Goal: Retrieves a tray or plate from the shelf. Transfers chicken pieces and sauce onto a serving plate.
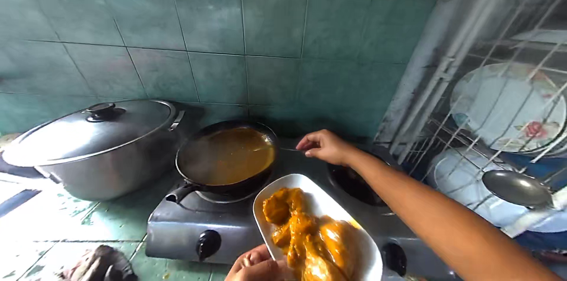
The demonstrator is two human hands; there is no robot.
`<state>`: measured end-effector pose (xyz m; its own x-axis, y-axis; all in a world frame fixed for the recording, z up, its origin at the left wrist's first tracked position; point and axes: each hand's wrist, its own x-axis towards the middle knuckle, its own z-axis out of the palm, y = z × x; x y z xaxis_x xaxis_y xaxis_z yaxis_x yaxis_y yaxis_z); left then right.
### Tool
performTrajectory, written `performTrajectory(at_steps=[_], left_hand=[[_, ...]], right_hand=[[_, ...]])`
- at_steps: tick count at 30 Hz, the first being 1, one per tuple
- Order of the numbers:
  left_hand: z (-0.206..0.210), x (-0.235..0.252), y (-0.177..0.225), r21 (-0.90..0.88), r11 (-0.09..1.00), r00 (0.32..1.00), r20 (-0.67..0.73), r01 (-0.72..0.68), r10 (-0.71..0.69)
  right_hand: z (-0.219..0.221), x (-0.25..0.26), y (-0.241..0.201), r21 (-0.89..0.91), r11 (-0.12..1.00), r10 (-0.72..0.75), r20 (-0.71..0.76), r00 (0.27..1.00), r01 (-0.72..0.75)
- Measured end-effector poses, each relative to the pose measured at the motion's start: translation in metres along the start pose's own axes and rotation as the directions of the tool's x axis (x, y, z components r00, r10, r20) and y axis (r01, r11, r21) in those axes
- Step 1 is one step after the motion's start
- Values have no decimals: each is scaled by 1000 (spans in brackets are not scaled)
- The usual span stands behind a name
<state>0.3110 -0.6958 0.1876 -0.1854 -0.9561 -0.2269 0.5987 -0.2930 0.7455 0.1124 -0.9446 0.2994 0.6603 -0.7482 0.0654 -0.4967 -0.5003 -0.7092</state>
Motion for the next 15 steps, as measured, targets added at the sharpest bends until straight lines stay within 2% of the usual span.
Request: performTrajectory(at_steps=[5, 8, 11, 15], left_hand=[[14, 57, -15, 18, 999, 990, -139, 26, -23], [7, 84, -10, 34, 999, 985, -170, 32, -26], [5, 97, -6, 78, 996, 983, -182, 43, -28], [18, 104, 3, 171, 981, 981, -185, 86, -54]], right_hand=[[-6, 1, -10, -123, 992, -7, 2, 1000, 7], [-4, -3, -17, -142, 988, -67, -80, 995, 55], [4, -14, -16, -190, 975, -152, -199, 968, 114], [6, -10, -14, -244, 967, -116, -191, 975, 67]])
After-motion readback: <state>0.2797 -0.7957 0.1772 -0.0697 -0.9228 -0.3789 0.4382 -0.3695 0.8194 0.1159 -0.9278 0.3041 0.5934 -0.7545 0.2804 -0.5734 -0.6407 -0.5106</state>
